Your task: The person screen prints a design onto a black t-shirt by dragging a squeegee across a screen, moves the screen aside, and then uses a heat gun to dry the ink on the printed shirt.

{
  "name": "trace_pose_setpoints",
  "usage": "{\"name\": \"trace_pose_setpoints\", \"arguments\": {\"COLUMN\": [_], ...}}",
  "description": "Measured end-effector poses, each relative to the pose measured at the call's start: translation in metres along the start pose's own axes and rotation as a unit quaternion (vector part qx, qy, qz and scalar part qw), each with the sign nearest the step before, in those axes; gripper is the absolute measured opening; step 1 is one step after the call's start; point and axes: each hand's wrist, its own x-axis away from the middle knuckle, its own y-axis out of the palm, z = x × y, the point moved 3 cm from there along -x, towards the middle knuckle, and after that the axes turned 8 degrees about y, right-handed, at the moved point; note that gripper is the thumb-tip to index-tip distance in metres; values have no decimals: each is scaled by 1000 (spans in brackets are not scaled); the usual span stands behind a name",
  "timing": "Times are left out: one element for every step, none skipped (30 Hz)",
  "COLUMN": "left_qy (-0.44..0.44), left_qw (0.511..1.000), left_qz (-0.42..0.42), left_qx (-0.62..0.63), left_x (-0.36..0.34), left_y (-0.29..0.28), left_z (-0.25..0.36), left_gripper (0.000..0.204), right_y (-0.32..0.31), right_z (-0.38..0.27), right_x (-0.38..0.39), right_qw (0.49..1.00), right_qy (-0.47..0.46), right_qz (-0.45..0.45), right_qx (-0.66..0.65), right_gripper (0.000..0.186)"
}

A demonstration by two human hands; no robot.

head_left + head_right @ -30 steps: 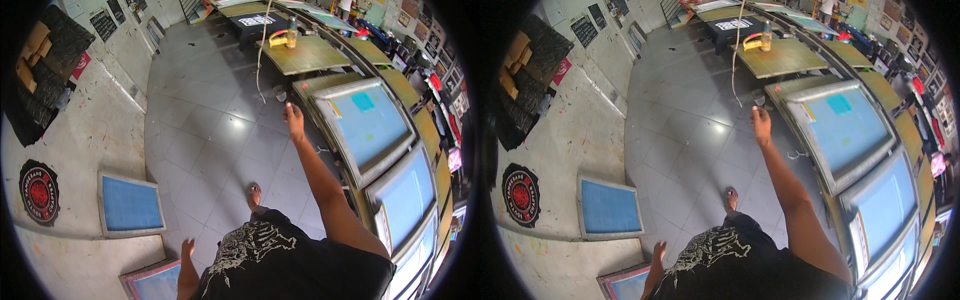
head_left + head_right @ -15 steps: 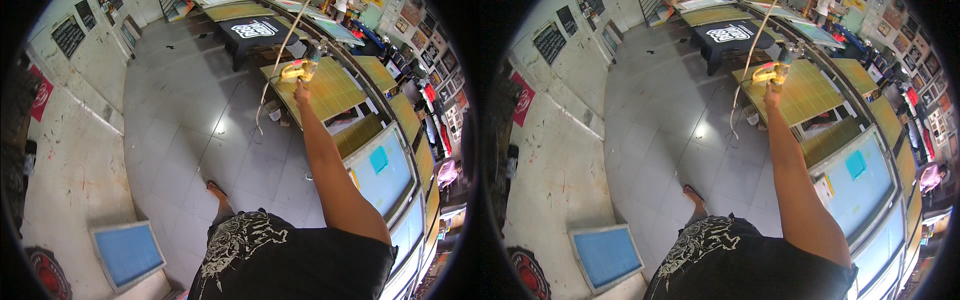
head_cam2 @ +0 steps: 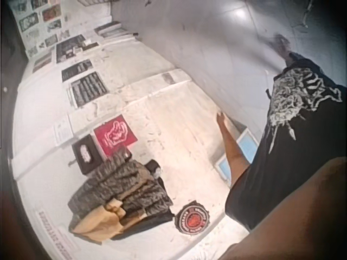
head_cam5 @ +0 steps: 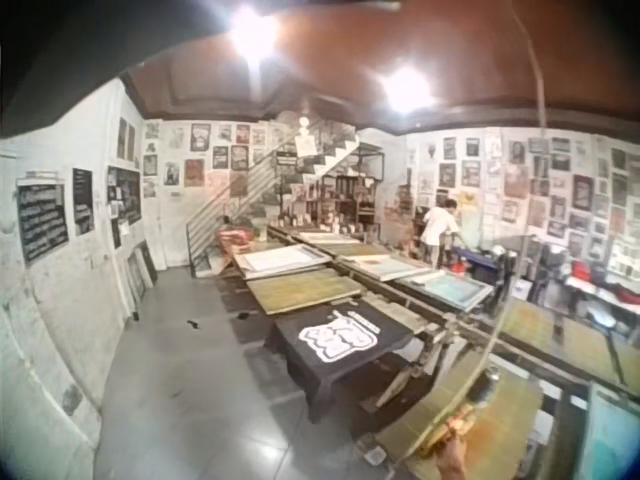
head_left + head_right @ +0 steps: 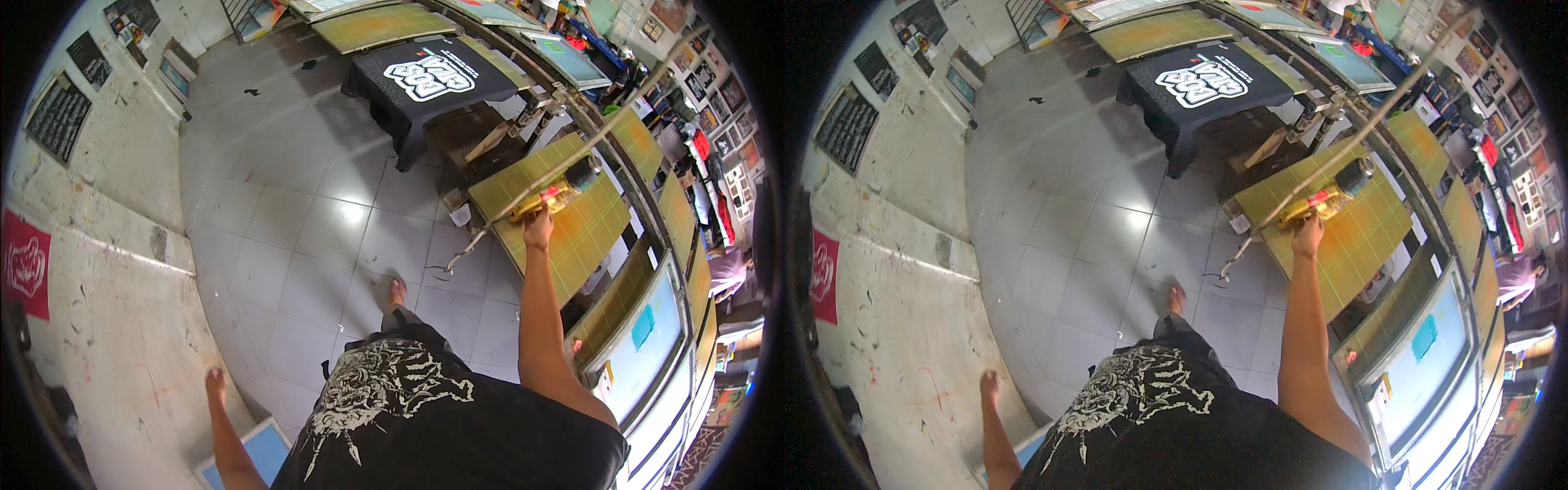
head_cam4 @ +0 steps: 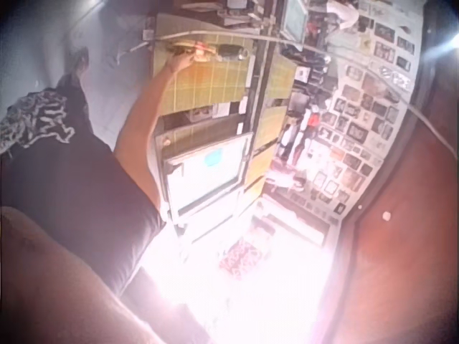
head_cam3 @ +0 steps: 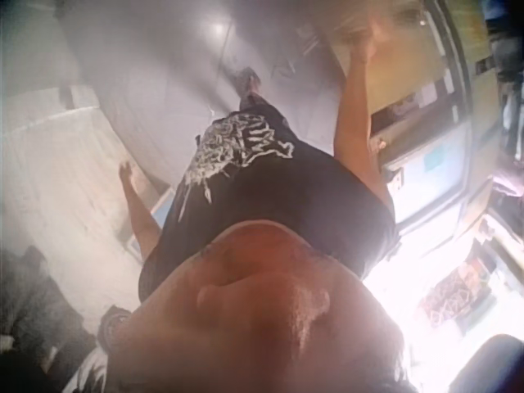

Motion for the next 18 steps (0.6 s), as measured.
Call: {"name": "trace_pose_setpoints", "arguments": {"left_qy": [76, 63, 59, 78, 97, 109, 116, 127, 139, 120, 99, 88, 76, 112, 150, 188, 181, 171], "left_qw": [995, 996, 971, 963, 951, 957, 962, 966, 965, 955, 943, 939, 934, 927, 917, 905, 898, 897], "left_qz": [61, 49, 107, 82, 58, 13, -29, -89, -148, -177, -205, -240, -274, -297, -320, -342, -360, -372], "left_qx": [-11, -28, 204, 245, 287, 268, 246, 207, 169, 207, 244, 230, 216, 200, 184, 168, 176, 168], "left_x": [-43, -88, -129, -162, -193, -210, -215, -221, -226, -227, -225, -225, -227, -230, -237, -247, -262, -281], "left_y": [-32, -43, -32, -26, -15, 3, 22, 40, 61, 84, 102, 117, 130, 138, 145, 148, 150, 150], "left_z": [10, 30, 67, 99, 135, 170, 197, 222, 246, 265, 280, 295, 304, 315, 325, 333, 339, 344], "left_gripper": [32, 32, 29, 28, 27, 27, 27, 26, 26, 25, 24, 24, 24, 24, 25, 25, 24, 24], "right_y": [10, 23, 34, 45, 53, 49, 46, 41, 26, 30, 35, 38, 39, 38, 40, 43, 47, 49], "right_z": [10, 8, -1, -5, -7, -5, -3, -2, 5, 7, 8, 6, 4, -1, -5, -6, -6, -9], "right_x": [11, 25, 36, 47, 47, 47, 46, 43, 39, 37, 37, 39, 36, 35, 34, 34, 36, 37], "right_qw": [1000, 999, 998, 996, 994, 996, 997, 997, 997, 995, 993, 989, 992, 992, 992, 992, 987, 981], "right_qy": [6, 1, -14, -22, -31, -43, -50, -56, -66, -77, -87, -101, -86, -69, -53, -37, -66, -64], "right_qz": [6, 12, 22, 32, 41, 50, 56, 61, 45, 64, 83, 104, 91, 102, 113, 124, 142, 168], "right_qx": [-24, -41, -58, -76, -96, -66, -34, -6, 9, -5, -18, -30, -19, -10, -4, 3, 39, 74], "right_gripper": [26, 25, 25, 25, 25, 25, 26, 26, 35, 32, 29, 26, 28, 27, 27, 27, 27, 27]}}
